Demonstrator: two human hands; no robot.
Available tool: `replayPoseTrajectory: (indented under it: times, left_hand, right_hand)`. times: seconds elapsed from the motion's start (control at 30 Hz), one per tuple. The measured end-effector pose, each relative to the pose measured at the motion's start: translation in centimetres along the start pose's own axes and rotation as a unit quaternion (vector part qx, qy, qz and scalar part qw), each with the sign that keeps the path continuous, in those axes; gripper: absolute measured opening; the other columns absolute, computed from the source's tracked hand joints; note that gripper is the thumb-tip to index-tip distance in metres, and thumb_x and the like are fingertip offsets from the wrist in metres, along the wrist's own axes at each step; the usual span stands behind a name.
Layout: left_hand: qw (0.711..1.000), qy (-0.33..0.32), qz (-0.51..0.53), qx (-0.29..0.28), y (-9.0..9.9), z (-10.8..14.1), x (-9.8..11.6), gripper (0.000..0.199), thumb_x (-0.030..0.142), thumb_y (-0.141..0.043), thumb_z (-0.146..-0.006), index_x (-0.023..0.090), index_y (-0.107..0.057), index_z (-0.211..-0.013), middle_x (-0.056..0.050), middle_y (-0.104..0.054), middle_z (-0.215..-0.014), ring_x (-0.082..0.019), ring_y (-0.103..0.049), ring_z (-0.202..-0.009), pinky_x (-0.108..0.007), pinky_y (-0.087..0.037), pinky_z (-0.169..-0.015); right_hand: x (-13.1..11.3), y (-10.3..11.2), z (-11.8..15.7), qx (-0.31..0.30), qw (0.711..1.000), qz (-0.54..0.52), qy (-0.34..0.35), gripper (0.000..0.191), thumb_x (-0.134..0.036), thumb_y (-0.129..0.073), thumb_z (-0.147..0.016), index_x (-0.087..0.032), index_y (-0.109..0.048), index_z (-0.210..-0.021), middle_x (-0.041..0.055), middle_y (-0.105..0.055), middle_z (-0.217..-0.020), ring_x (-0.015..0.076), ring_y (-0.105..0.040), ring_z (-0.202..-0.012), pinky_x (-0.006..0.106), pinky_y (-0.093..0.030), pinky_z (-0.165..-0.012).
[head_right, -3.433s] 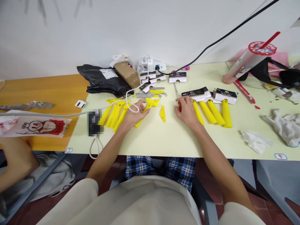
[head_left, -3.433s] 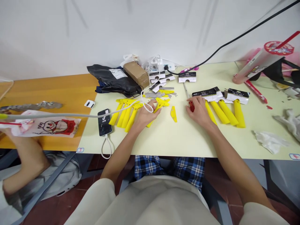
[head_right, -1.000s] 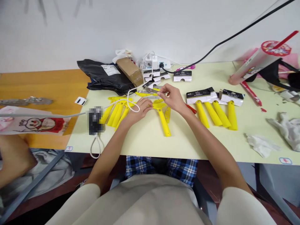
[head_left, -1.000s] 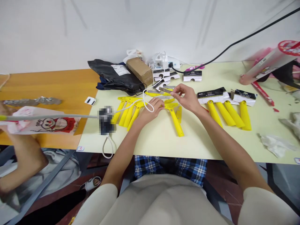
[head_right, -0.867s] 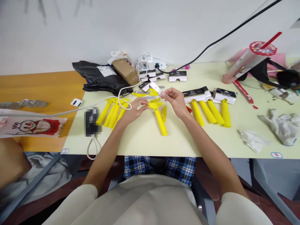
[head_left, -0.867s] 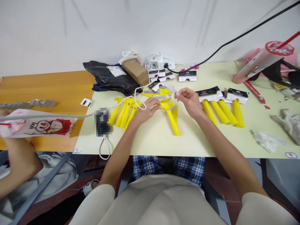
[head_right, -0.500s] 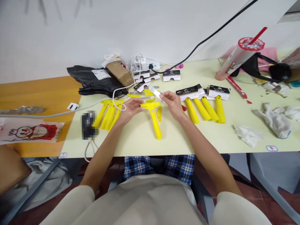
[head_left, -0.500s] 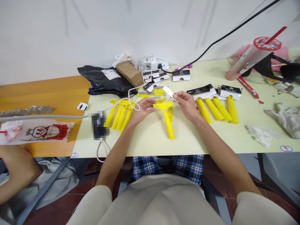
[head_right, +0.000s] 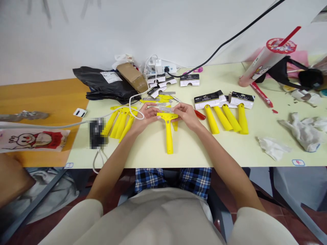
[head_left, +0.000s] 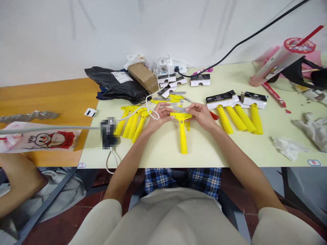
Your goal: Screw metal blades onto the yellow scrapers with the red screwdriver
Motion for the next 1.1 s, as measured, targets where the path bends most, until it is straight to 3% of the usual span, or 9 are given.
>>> replayPoseTrajectory:
  times: [0.17, 0.37, 0.63, 0.77, 0.9, 1.1]
  left_hand:
    - [1.000, -0.014, -0.015, 0.003, -0.01, 0.02, 0.12, 0.070, 0.037, -0.106, -0.071, 0.024, -0.070, -0.129, -0.005, -0.075, -0.112, -0.018, -0.074, -0.099, -0.037, -0.063, -0.098]
    - [0.999, -0.019, -0.038, -0.002, -0.33, 0.08, 0.55, 0.052, 0.041, -0.103, -0.075, 0.021, -0.081, -0.118, -0.009, -0.080, -0.116, -0.022, -0.075, -0.104, -0.041, -0.063, -0.099]
    - [0.992, -0.014, -0.083, 0.093, -0.40, 0.11, 0.49, 0.037, 0.049, -0.098, -0.081, 0.020, -0.085, -0.098, -0.007, -0.083, -0.103, -0.021, -0.076, -0.093, -0.040, -0.066, -0.091]
    - [0.992, -0.024, -0.078, 0.097, -0.26, -0.03, 0.09, 0.036, 0.048, -0.099, -0.080, 0.020, -0.085, -0.099, -0.007, -0.083, -0.102, -0.022, -0.078, -0.092, -0.042, -0.067, -0.091]
    - [0.990, -0.033, -0.078, 0.115, -0.19, -0.08, 0.12, 0.035, 0.046, -0.099, -0.081, 0.019, -0.084, -0.098, -0.008, -0.082, -0.101, -0.020, -0.078, -0.090, -0.039, -0.066, -0.088]
    - [0.986, -0.046, -0.088, 0.131, -0.41, 0.05, 0.60, 0.036, 0.049, -0.097, -0.081, 0.020, -0.085, -0.099, -0.006, -0.083, -0.098, -0.019, -0.076, -0.087, -0.035, -0.064, -0.084]
  right_hand:
    - [-0.35, -0.26, 0.31, -0.007, 1.000, 0.015, -0.004, 0.042, -0.053, -0.104, -0.069, -0.023, -0.078, -0.082, 0.0075, -0.084, -0.109, 0.0269, -0.079, -0.094, 0.039, -0.073, -0.072]
    - [-0.03, -0.60, 0.54, -0.013, 0.999, 0.030, 0.007, 0.035, -0.046, -0.101, -0.074, -0.023, -0.076, -0.080, 0.0067, -0.085, -0.117, 0.0255, -0.079, -0.099, 0.036, -0.069, -0.079]
    - [0.28, -0.99, 0.40, -0.010, 0.999, 0.038, 0.037, 0.032, -0.044, -0.101, -0.073, -0.024, -0.077, -0.080, 0.0050, -0.086, -0.106, 0.0243, -0.079, -0.101, 0.042, -0.062, -0.102]
    - [0.33, -0.82, 0.48, -0.003, 0.998, 0.056, 0.033, 0.036, -0.050, -0.102, -0.074, -0.025, -0.080, -0.087, 0.0043, -0.085, -0.105, 0.0245, -0.078, -0.099, 0.042, -0.063, -0.099]
    - [0.53, -0.42, 0.28, -0.007, 0.998, 0.064, 0.029, 0.043, -0.066, -0.091, -0.085, -0.026, -0.083, -0.098, 0.0040, -0.084, -0.108, 0.0236, -0.077, -0.098, 0.036, -0.065, -0.089]
    - [0.12, -0.43, 0.05, 0.000, 1.000, -0.006, 0.016, 0.057, -0.081, -0.086, -0.083, -0.025, -0.080, -0.094, 0.0055, -0.083, -0.106, 0.0250, -0.079, -0.094, 0.040, -0.070, -0.089]
Point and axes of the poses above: each hand's wrist, its own z-axis away from the middle knuckle, its own y-axis out of the back of the hand, x = y × z, the point moved 3 cm from there along -z, towards the middle knuckle
